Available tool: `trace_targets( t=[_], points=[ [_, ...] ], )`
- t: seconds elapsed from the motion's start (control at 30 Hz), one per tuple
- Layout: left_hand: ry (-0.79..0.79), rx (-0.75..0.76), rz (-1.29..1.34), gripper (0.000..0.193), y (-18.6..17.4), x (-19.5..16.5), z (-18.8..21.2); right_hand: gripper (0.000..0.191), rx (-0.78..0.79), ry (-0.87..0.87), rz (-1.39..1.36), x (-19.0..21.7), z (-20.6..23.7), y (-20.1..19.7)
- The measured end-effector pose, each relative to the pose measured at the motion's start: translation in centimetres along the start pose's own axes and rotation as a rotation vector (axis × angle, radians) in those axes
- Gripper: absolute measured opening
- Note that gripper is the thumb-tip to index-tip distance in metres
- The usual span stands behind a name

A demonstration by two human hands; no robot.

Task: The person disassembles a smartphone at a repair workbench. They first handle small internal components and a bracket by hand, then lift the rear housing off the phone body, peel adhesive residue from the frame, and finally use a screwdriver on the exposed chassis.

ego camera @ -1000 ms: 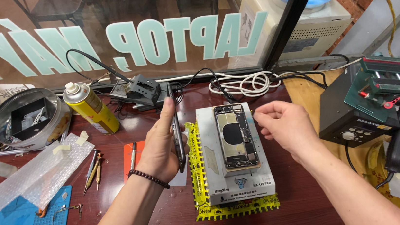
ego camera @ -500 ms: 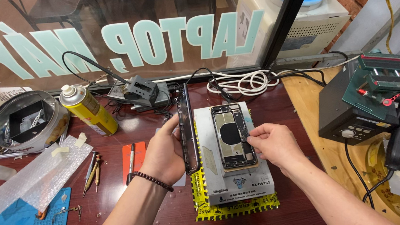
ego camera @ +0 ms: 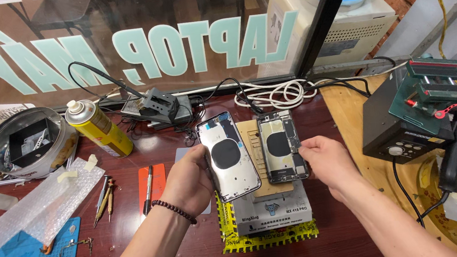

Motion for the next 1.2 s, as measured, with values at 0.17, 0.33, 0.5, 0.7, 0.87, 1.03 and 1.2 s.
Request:
trace_targets(
  t=[0.17,0.33,0.5,0.7,0.87,1.03,1.2],
  points=[
    [0.048,0.007,-0.035,0.018,-0.3,0.8,0.1,0.02,0.086,-0.031,-0.23,0.2,-0.1,-2.8],
    [0.032,-0.197,-0.139,0.032,-2.5,0.4,2.7,0.019,0.284,-0.051,-0.377,2.7,1.4,-2.0],
    [0.199,-0.355,-0.226,0.029,-7.9,-2.7,6.2,0.017,0.446,-0.076,-0.381,5.4,3.3,3.6],
    [0.338,-0.599,-0.276,0.028,-17.4,-8.1,9.7,0.019,0.511,-0.013,-0.287,4.7,6.4,12.0],
    [0.364,-0.66,-0.16,0.027,-24.4,-12.9,11.8,0.022,0.513,0.011,-0.154,2.0,7.5,21.3],
    [0.34,-0.618,-0.011,0.026,-31.1,-18.0,12.7,0.021,0.402,0.087,-0.197,-1.4,6.0,30.1],
    [0.298,-0.596,0.044,0.026,-37.6,-23.5,13.3,0.019,0.233,0.204,-0.072,-6.6,6.1,36.7]
  ],
)
Point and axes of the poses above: each hand's wrist, its own z-axis away from the middle knuckle, its own y-axis out of the palm, x = y × z, the point moved 6 cm from there along -z, towards the middle knuckle, and after that the axes turned 7 degrees about y, right-handed, at the moved point
